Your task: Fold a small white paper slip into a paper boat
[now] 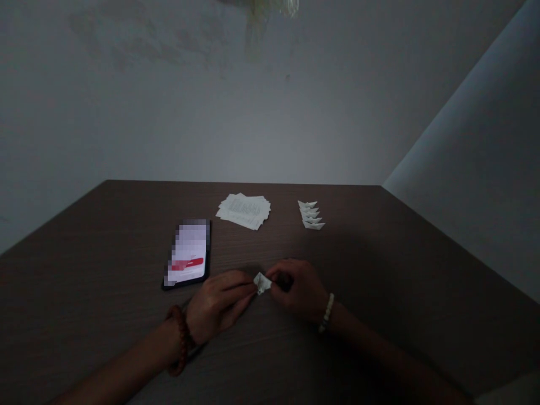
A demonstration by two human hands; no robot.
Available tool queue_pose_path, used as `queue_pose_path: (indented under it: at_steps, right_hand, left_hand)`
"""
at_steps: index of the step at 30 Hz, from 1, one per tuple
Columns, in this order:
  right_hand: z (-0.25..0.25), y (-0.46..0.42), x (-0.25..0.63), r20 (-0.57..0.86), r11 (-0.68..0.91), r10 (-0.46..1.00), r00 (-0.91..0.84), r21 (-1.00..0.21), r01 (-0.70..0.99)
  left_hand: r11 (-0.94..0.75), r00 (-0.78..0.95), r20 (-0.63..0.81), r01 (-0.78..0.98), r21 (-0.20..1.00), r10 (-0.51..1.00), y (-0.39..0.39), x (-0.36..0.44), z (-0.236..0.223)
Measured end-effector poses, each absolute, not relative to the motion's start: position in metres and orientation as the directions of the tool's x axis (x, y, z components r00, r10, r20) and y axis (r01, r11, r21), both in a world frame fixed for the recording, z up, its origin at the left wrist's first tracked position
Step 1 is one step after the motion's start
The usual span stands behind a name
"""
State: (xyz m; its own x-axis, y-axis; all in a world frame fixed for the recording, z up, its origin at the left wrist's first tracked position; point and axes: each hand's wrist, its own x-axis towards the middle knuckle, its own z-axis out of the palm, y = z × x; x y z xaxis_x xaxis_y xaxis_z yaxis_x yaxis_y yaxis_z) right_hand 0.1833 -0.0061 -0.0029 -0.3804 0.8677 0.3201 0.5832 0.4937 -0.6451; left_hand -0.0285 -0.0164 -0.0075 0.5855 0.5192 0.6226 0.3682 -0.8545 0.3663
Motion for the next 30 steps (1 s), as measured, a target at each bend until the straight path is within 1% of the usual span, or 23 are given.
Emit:
queue_pose_path:
  at_steps: [3,7,9,12,15,18,21,27,30]
  right_hand:
    - [-0.004,-0.007,0.182,0.313,0.473,0.880,-0.358,-0.643,0.602]
    - [-0.005,-0.007,0.180,0.272,0.433,0.899,-0.344,-0.674,0.598]
    - [-0.005,-0.007,0.180,0.263,0.420,0.905,-0.335,-0.681,0.600]
    - [-0.005,-0.006,0.180,0.273,0.424,0.904,-0.328,-0.664,0.616]
    - [-0.005,-0.007,0.178,0.319,0.451,0.892,-0.319,-0.621,0.641]
    - [-0.007,-0.008,0.176,0.388,0.503,0.861,-0.329,-0.551,0.666]
    - [-0.010,-0.010,0.175,0.448,0.565,0.815,-0.367,-0.474,0.676]
    - [-0.014,-0.010,0.175,0.552,0.631,0.736,-0.391,-0.352,0.691]
    - [-0.015,-0.009,0.175,0.585,0.645,0.715,-0.383,-0.338,0.686]
  left_hand:
    - [-0.856,0.605,0.606,0.355,0.375,0.517,-0.016,-0.029,-0.007]
    - [-0.865,0.633,0.592,0.318,0.388,0.499,-0.016,-0.030,-0.005]
    - [-0.862,0.622,0.598,0.329,0.385,0.505,-0.016,-0.029,-0.005]
    - [-0.828,0.593,0.578,0.385,0.407,0.560,-0.015,-0.026,-0.005]
    - [-0.776,0.600,0.500,0.402,0.487,0.625,-0.014,-0.024,-0.001]
    - [-0.730,0.610,0.435,0.397,0.556,0.662,-0.014,-0.022,0.003]
    - [-0.706,0.601,0.406,0.425,0.566,0.688,-0.014,-0.022,0.004]
    - [-0.634,0.516,0.380,0.526,0.567,0.768,-0.013,-0.023,-0.001]
    - [-0.569,0.463,0.338,0.588,0.575,0.819,-0.012,-0.023,-0.001]
